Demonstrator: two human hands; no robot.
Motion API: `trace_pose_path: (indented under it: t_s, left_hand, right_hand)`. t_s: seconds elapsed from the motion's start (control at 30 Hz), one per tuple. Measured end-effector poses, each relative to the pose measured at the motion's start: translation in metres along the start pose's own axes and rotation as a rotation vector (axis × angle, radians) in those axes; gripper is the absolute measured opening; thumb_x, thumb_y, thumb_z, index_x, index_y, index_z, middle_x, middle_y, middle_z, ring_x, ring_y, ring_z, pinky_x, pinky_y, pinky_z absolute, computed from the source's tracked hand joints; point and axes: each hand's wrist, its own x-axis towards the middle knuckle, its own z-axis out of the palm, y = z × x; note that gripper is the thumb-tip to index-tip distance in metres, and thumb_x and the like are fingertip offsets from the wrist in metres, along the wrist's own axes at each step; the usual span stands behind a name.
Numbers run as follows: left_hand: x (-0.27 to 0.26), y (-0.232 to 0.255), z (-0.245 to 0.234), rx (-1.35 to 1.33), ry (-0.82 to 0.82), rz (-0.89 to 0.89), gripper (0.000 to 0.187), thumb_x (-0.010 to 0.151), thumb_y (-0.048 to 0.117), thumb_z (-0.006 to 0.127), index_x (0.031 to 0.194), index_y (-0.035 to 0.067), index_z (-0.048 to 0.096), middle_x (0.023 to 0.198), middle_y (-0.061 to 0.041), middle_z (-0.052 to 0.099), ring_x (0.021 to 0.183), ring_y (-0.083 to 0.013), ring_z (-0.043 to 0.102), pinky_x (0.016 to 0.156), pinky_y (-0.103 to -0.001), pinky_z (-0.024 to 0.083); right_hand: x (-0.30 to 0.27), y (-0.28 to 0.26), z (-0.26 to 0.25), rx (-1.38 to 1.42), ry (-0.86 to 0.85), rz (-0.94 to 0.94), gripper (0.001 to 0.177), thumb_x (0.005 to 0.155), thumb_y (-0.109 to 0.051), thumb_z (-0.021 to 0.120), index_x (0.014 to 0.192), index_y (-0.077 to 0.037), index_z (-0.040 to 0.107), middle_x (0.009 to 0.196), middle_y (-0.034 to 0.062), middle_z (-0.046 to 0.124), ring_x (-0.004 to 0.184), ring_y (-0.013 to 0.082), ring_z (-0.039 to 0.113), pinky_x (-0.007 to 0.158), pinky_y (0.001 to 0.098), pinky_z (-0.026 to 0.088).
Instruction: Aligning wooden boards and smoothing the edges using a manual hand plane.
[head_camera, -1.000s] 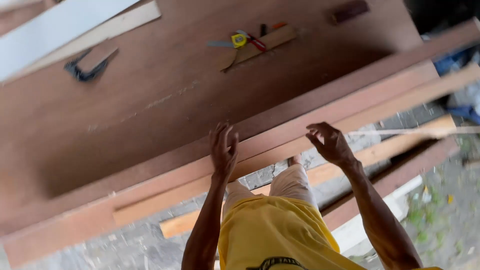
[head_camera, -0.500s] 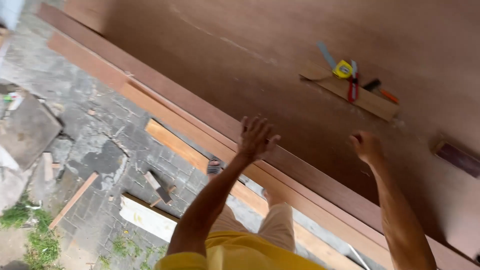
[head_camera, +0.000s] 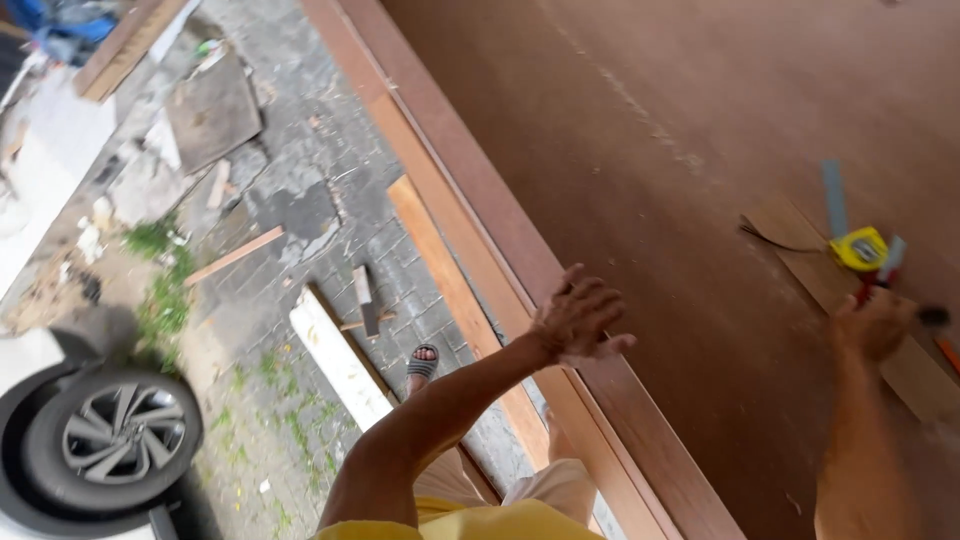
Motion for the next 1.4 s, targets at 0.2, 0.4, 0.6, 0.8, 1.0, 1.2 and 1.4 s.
trace_pose_path:
  t_s: [0.2, 0.4, 0.6, 0.8, 1.0, 1.2, 1.4]
  left_hand:
    - [-0.003, -0.003, 0.005, -0.026, 0.081, 0.044, 0.091, 0.094, 0.070, 0.006, 0.112, 0.010, 0.073, 0.125, -0.011, 0.071, 0.128, -0.0340, 0.057, 0.123, -0.062, 0.017]
    - [-0.008, -0.014, 0.044, -0.024, 0.526, 0.184, 0.056, 0.095, 0.065, 0.053, 0.112, 0.017, 0.074, 0.118, -0.003, 0.072, 0.116, -0.0312, 0.064, 0.112, -0.058, 0.034]
    - [-0.009, -0.024, 0.046, 0.113, 0.346, 0.118, 0.063, 0.096, 0.074, 0.037, 0.126, 0.027, 0.065, 0.124, 0.001, 0.066, 0.124, -0.0250, 0.055, 0.117, -0.059, 0.024]
    - [-0.010, -0.011, 0.022, 0.148, 0.214, 0.056, 0.060, 0.099, 0.070, 0.037, 0.127, 0.025, 0.066, 0.126, 0.000, 0.066, 0.126, -0.0273, 0.057, 0.119, -0.060, 0.023]
    - [-0.009, -0.005, 0.013, 0.168, 0.253, 0.059, 0.058, 0.101, 0.067, 0.038, 0.122, 0.023, 0.070, 0.121, -0.002, 0.069, 0.123, -0.0284, 0.060, 0.118, -0.059, 0.025]
    - [-0.009, -0.006, 0.012, 0.165, 0.310, 0.087, 0.054, 0.100, 0.063, 0.042, 0.119, 0.022, 0.071, 0.116, -0.003, 0.070, 0.119, -0.0278, 0.062, 0.118, -0.057, 0.026]
    - [0.000, 0.004, -0.008, 0.157, 0.376, 0.134, 0.052, 0.101, 0.059, 0.043, 0.113, 0.018, 0.074, 0.113, -0.002, 0.073, 0.113, -0.0270, 0.064, 0.115, -0.055, 0.029]
  right_hand:
    - [0.003, 0.012, 0.019, -0.138, -0.010, 0.013, 0.021, 0.104, -0.021, 0.080, 0.116, -0.004, 0.079, 0.119, 0.0257, 0.063, 0.102, 0.0468, 0.060, 0.071, 0.0573, 0.055]
    - [-0.002, 0.060, -0.012, 0.077, 0.091, -0.011, 0.018, 0.099, -0.017, 0.068, 0.106, -0.003, 0.078, 0.097, 0.0185, 0.071, 0.088, 0.0371, 0.061, 0.074, 0.0506, 0.044]
    - [-0.005, 0.107, -0.038, 0.024, 0.066, 0.112, 0.008, 0.099, -0.018, 0.074, 0.107, -0.018, 0.075, 0.095, 0.0048, 0.072, 0.092, 0.0299, 0.071, 0.082, 0.0438, 0.058]
    - [-0.008, 0.102, -0.061, 0.098, 0.043, 0.202, 0.009, 0.099, -0.011, 0.073, 0.107, -0.012, 0.077, 0.096, 0.0127, 0.073, 0.092, 0.0364, 0.072, 0.079, 0.0481, 0.059]
    - [-0.002, 0.103, -0.049, 0.122, 0.043, 0.161, 0.010, 0.097, -0.003, 0.072, 0.106, -0.004, 0.077, 0.094, 0.0186, 0.072, 0.091, 0.0405, 0.072, 0.077, 0.0484, 0.059]
    - [0.013, 0.116, -0.052, 0.107, 0.109, 0.158, 0.012, 0.096, 0.001, 0.073, 0.107, -0.004, 0.075, 0.097, 0.0157, 0.070, 0.093, 0.0376, 0.071, 0.080, 0.0456, 0.058]
    - [0.006, 0.172, -0.064, 0.035, 0.121, 0.152, 0.012, 0.098, 0.000, 0.069, 0.108, -0.001, 0.075, 0.099, 0.0168, 0.069, 0.090, 0.0351, 0.069, 0.078, 0.0448, 0.057]
